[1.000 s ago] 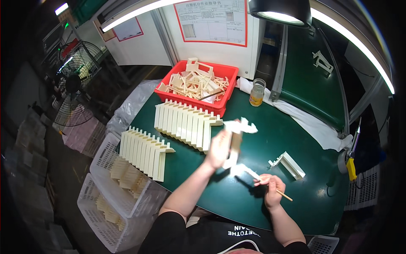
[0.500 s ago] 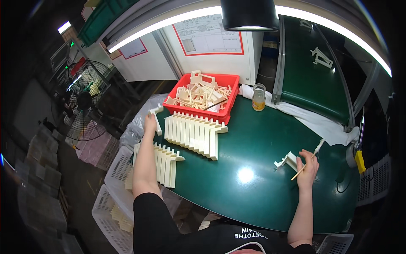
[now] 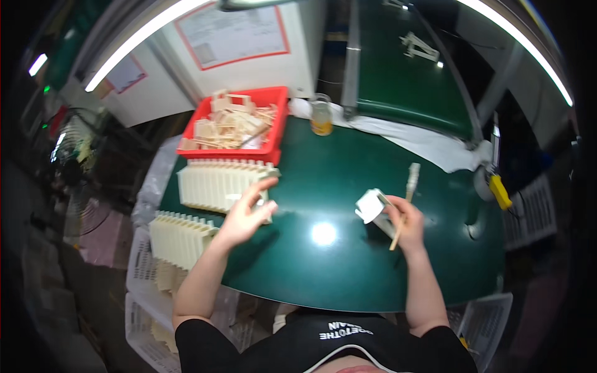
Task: The person applies liquid to plastic parts using a swab, stacks the parts on the work table, walks to another workstation, and folds a sheet of paper by hand.
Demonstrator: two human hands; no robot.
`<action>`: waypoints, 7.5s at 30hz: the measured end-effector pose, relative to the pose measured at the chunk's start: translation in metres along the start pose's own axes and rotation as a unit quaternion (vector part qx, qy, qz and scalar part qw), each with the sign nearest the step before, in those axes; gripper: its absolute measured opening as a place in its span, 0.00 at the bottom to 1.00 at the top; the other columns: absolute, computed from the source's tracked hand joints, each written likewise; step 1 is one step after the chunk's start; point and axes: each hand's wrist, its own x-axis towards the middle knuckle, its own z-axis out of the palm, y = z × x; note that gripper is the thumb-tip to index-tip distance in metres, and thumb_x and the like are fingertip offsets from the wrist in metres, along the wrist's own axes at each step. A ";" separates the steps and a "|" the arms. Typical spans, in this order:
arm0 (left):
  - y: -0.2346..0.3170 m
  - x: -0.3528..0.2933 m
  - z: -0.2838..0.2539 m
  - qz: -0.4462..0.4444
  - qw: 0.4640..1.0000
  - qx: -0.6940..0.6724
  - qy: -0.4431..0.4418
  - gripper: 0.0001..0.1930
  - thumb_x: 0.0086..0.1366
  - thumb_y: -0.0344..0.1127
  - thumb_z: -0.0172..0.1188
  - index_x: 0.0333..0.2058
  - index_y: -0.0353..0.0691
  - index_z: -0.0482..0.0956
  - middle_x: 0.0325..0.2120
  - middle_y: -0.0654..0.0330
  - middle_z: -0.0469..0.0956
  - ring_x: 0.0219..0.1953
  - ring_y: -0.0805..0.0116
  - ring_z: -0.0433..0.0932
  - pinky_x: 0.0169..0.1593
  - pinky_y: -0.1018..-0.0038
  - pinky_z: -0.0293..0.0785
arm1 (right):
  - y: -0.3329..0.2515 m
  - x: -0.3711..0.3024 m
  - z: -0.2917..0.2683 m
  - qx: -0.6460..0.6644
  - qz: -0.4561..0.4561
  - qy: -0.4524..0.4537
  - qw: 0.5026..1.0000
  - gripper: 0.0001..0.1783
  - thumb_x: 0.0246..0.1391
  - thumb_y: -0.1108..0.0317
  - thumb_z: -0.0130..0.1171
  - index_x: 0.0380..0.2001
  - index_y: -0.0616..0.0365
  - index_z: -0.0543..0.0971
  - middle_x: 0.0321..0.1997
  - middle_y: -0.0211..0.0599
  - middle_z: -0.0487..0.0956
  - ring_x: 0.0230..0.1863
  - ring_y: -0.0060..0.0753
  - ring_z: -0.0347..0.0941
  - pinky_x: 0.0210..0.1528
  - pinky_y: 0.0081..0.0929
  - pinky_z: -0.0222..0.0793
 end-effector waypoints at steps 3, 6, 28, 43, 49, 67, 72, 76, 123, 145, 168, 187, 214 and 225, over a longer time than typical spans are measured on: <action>0.021 -0.002 0.085 0.090 0.986 0.061 -0.129 0.46 0.55 0.50 0.70 0.67 0.37 0.57 0.66 0.48 0.59 0.69 0.53 0.55 0.70 0.61 0.51 | 0.072 -0.021 0.028 0.229 0.032 -0.065 0.971 0.21 0.62 0.74 0.53 0.58 0.63 0.68 0.47 0.49 0.78 0.43 0.45 0.79 0.47 0.40 0.77; 0.002 0.005 0.143 0.082 0.970 -0.158 -0.164 0.46 0.55 0.48 0.71 0.67 0.38 0.58 0.68 0.49 0.54 0.70 0.55 0.54 0.70 0.61 0.53 | 0.000 -0.034 0.042 -0.016 -0.069 -0.078 0.994 0.09 0.63 0.72 0.53 0.38 0.64 0.82 0.32 0.36 0.83 0.35 0.30 0.80 0.40 0.28 0.75; -0.031 0.012 0.175 -0.174 0.842 -0.503 -0.092 0.29 0.76 0.56 0.33 0.58 0.36 0.65 0.45 0.53 0.76 0.38 0.65 0.80 0.43 0.69 0.82 | -0.029 -0.036 0.034 0.033 -0.169 0.000 0.985 0.13 0.63 0.67 0.55 0.29 0.63 0.82 0.33 0.44 0.82 0.34 0.37 0.80 0.37 0.27 0.74; -0.032 0.013 0.179 -0.136 0.921 -0.349 -0.105 0.33 0.75 0.60 0.33 0.57 0.34 0.67 0.38 0.55 0.78 0.33 0.67 0.80 0.40 0.71 0.82 | -0.026 -0.033 0.028 -0.017 -0.211 0.025 0.977 0.13 0.64 0.66 0.55 0.28 0.62 0.82 0.32 0.43 0.81 0.32 0.35 0.78 0.35 0.25 0.72; -0.025 0.006 0.182 -0.121 0.948 -0.295 0.015 0.23 0.77 0.50 0.36 0.49 0.35 0.72 0.39 0.58 0.79 0.31 0.73 0.78 0.36 0.75 0.78 | -0.022 -0.031 0.035 -0.024 -0.151 0.027 0.988 0.11 0.62 0.71 0.56 0.27 0.64 0.81 0.31 0.42 0.81 0.31 0.34 0.79 0.34 0.26 0.73; -0.032 0.004 0.196 -0.156 0.927 -0.337 0.045 0.25 0.78 0.48 0.30 0.47 0.33 0.70 0.38 0.55 0.79 0.30 0.71 0.80 0.35 0.74 0.83 | -0.027 -0.026 0.026 -0.103 -0.206 -0.069 0.971 0.09 0.59 0.75 0.56 0.25 0.64 0.80 0.28 0.42 0.82 0.23 0.32 0.79 0.26 0.25 0.74; -0.031 0.002 0.198 -0.147 0.927 -0.341 0.052 0.25 0.78 0.49 0.31 0.46 0.33 0.70 0.34 0.55 0.78 0.29 0.70 0.80 0.34 0.75 0.83 | -0.029 -0.025 0.026 -0.118 -0.242 -0.073 0.960 0.09 0.59 0.76 0.56 0.25 0.65 0.80 0.27 0.41 0.81 0.23 0.32 0.79 0.26 0.25 0.74; -0.044 0.008 0.190 -0.105 0.944 -0.284 0.134 0.26 0.77 0.52 0.34 0.44 0.34 0.72 0.29 0.58 0.77 0.27 0.73 0.79 0.33 0.75 0.80 | -0.031 -0.035 0.026 -0.030 -0.096 -0.164 0.981 0.11 0.60 0.76 0.55 0.24 0.66 0.80 0.25 0.39 0.81 0.23 0.28 0.78 0.27 0.23 0.74; 0.004 0.007 0.159 0.267 0.927 0.231 0.124 0.26 0.42 0.26 0.66 0.45 0.47 0.79 0.46 0.62 0.76 0.52 0.59 0.73 0.63 0.49 0.57 | -0.025 -0.027 0.021 -0.035 -0.324 0.132 0.936 0.13 0.63 0.66 0.50 0.26 0.58 0.77 0.31 0.41 0.79 0.32 0.39 0.73 0.36 0.31 0.69; -0.069 -0.129 -0.249 0.013 0.808 0.131 0.574 0.23 0.73 0.50 0.50 0.53 0.37 0.76 0.41 0.56 0.82 0.41 0.66 0.81 0.45 0.71 0.75 | 0.009 -0.019 0.029 0.118 -0.049 -0.031 0.991 0.23 0.70 0.62 0.46 0.18 0.60 0.70 0.22 0.32 0.73 0.23 0.22 0.70 0.30 0.19 0.66; -0.194 -0.175 -0.274 -0.342 0.764 0.263 0.479 0.19 0.65 0.46 0.57 0.42 0.34 0.82 0.37 0.47 0.83 0.41 0.50 0.82 0.46 0.60 0.75 | 0.031 -0.019 0.036 0.152 0.013 -0.030 0.988 0.24 0.70 0.62 0.47 0.17 0.58 0.71 0.19 0.31 0.73 0.20 0.20 0.69 0.26 0.18 0.62; -0.076 -0.064 -0.211 0.000 0.764 0.485 0.426 0.20 0.57 0.33 0.64 0.49 0.41 0.77 0.50 0.50 0.73 0.56 0.50 0.69 0.62 0.60 0.62 | 0.023 -0.018 0.037 0.150 0.037 -0.064 0.986 0.23 0.68 0.63 0.48 0.18 0.62 0.76 0.19 0.33 0.78 0.21 0.19 0.70 0.27 0.19 0.65; -0.023 0.199 -0.116 -0.126 0.840 0.506 0.150 0.16 0.57 0.46 0.66 0.40 0.43 0.85 0.37 0.50 0.83 0.43 0.55 0.82 0.48 0.60 0.77 | 0.025 -0.016 0.035 0.146 0.052 -0.087 0.984 0.21 0.67 0.64 0.51 0.21 0.62 0.79 0.22 0.32 0.80 0.24 0.19 0.73 0.28 0.18 0.68; 0.049 0.049 -0.068 -0.021 0.978 -0.044 0.203 0.11 0.66 0.35 0.63 0.42 0.34 0.79 0.34 0.63 0.81 0.37 0.77 0.77 0.43 0.77 0.73 | 0.037 -0.012 0.033 0.225 0.023 -0.095 0.969 0.15 0.66 0.63 0.52 0.28 0.60 0.77 0.28 0.32 0.80 0.25 0.16 0.70 0.28 0.15 0.65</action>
